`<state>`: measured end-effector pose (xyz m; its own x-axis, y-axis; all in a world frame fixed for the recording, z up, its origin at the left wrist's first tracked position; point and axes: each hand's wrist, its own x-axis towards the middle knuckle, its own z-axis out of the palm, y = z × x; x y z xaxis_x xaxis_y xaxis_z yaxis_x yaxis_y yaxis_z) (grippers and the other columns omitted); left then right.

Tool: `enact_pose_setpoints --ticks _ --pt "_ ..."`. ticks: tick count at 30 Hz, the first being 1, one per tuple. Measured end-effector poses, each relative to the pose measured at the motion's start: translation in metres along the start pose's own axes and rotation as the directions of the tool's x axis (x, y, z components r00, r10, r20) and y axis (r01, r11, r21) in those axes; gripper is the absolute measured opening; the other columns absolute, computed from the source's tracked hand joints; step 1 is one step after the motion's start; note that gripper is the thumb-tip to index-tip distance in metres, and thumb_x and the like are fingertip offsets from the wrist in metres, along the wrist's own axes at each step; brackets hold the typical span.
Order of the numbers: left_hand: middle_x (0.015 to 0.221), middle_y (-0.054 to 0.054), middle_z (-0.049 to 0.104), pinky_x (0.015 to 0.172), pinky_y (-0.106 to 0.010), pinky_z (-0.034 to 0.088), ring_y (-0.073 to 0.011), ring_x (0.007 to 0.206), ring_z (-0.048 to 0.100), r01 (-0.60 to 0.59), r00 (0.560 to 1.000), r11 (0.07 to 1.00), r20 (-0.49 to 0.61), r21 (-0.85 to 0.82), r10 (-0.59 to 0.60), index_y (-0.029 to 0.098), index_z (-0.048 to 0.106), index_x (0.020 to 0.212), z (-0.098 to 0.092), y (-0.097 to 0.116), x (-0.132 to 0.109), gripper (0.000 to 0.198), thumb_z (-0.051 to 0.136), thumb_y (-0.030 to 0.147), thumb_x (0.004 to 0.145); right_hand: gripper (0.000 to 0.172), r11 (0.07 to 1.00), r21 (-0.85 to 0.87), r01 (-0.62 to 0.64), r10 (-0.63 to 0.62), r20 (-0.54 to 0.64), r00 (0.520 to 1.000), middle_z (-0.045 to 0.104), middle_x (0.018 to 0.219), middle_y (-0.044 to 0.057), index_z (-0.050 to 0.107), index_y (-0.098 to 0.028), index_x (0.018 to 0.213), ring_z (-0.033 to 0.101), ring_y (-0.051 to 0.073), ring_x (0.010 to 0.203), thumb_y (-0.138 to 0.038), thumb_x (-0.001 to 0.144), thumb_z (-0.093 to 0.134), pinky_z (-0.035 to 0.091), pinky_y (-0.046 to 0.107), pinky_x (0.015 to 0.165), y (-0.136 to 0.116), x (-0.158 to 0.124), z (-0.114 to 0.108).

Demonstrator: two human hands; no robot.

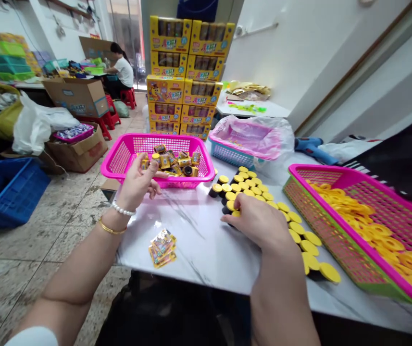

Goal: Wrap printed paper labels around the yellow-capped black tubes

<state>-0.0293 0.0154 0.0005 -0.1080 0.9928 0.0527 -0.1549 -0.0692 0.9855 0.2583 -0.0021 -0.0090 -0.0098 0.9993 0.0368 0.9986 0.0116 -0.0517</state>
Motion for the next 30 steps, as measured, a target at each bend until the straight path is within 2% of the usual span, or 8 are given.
enact_pose_setpoints --ticks 5,10,13,17,21,25,27,30 --pt "0.072 -0.003 0.069 0.046 -0.021 0.041 -0.0089 0.049 0.056 -0.144 0.985 0.917 0.138 0.371 0.099 0.014 0.066 0.086 -0.012 -0.006 -0.039 0.031 0.070 0.045 0.086 0.023 0.990 -0.115 0.080 -0.073 0.058 0.996 0.070 0.098 0.007 0.060 -0.021 0.086 0.066 0.025 0.083 -0.037 0.076 0.073 0.028 0.030 0.054 -0.002 -0.005 0.000" --pt "0.095 -0.007 0.071 0.086 -0.037 0.050 -0.0209 0.090 0.063 -0.375 0.913 0.562 0.400 0.737 0.086 0.021 0.079 0.095 -0.029 -0.035 -0.088 0.018 0.079 0.027 0.079 0.021 0.997 -0.079 0.020 -0.015 0.070 0.997 0.067 0.084 0.006 0.060 -0.021 0.087 0.064 0.025 0.076 -0.035 0.077 0.073 0.028 0.030 0.055 -0.005 -0.009 -0.001" --pt "0.105 -0.008 0.066 0.094 -0.041 0.047 -0.0234 0.100 0.059 -0.425 0.895 0.475 0.436 0.771 0.092 0.027 0.082 0.096 -0.032 -0.051 -0.094 0.018 0.081 0.028 0.078 0.020 0.992 0.004 0.125 -0.124 -0.029 0.992 0.068 0.089 0.004 0.062 -0.022 0.088 0.063 0.023 0.077 -0.035 0.077 0.073 0.028 0.030 0.055 -0.018 -0.013 -0.001" --pt "0.092 -0.006 0.065 0.089 -0.038 0.048 -0.0201 0.092 0.060 -0.371 0.918 0.544 0.384 0.752 0.096 0.026 0.082 0.082 -0.027 -0.057 -0.086 0.007 0.078 0.020 0.079 0.015 0.953 -0.002 0.302 -0.301 -0.091 0.949 0.069 0.102 0.005 0.066 -0.021 0.095 0.063 0.020 0.077 -0.029 0.082 0.068 0.027 0.030 0.054 -0.041 -0.016 0.007" --pt "0.085 -0.006 0.066 0.074 -0.031 0.052 -0.0172 0.080 0.063 -0.216 0.972 0.764 0.211 0.608 0.107 0.022 0.082 0.082 -0.018 -0.047 -0.075 0.007 0.077 0.019 0.077 0.019 0.944 0.009 0.330 -0.328 -0.086 0.941 0.071 0.106 0.006 0.070 -0.022 0.101 0.065 0.020 0.076 -0.031 0.085 0.070 0.028 0.029 0.053 -0.046 -0.009 0.019" --pt "0.088 -0.008 0.069 0.071 -0.029 0.056 -0.0173 0.080 0.067 -0.201 0.980 0.913 0.071 0.355 0.188 0.018 0.080 0.080 -0.006 -0.035 -0.066 0.008 0.079 0.024 0.075 0.025 0.905 0.173 0.389 -0.283 -0.439 0.853 0.073 0.098 0.007 0.072 -0.019 0.099 0.065 0.019 0.072 -0.040 0.085 0.074 0.034 0.029 0.055 -0.044 -0.009 0.021" --pt "0.090 -0.008 0.069 0.070 -0.029 0.058 -0.0163 0.078 0.068 -0.213 0.976 0.944 0.005 0.250 0.219 0.017 0.079 0.078 0.004 -0.032 -0.066 0.011 0.080 0.026 0.073 0.026 0.788 0.368 0.494 -0.209 -0.594 0.777 0.070 0.077 0.004 0.072 -0.018 0.087 0.062 0.016 0.064 -0.044 0.090 0.067 0.039 0.028 0.057 -0.049 -0.013 0.019" --pt "0.089 -0.006 0.068 0.070 -0.029 0.059 -0.0156 0.077 0.068 -0.232 0.967 0.963 -0.073 0.137 0.243 0.017 0.076 0.076 0.022 -0.032 -0.072 0.013 0.081 0.027 0.072 0.030 0.517 0.657 0.549 -0.214 -0.521 0.826 0.067 0.068 0.002 0.071 -0.019 0.081 0.057 0.013 0.057 -0.045 0.092 0.064 0.042 0.027 0.057 -0.063 -0.022 0.018"
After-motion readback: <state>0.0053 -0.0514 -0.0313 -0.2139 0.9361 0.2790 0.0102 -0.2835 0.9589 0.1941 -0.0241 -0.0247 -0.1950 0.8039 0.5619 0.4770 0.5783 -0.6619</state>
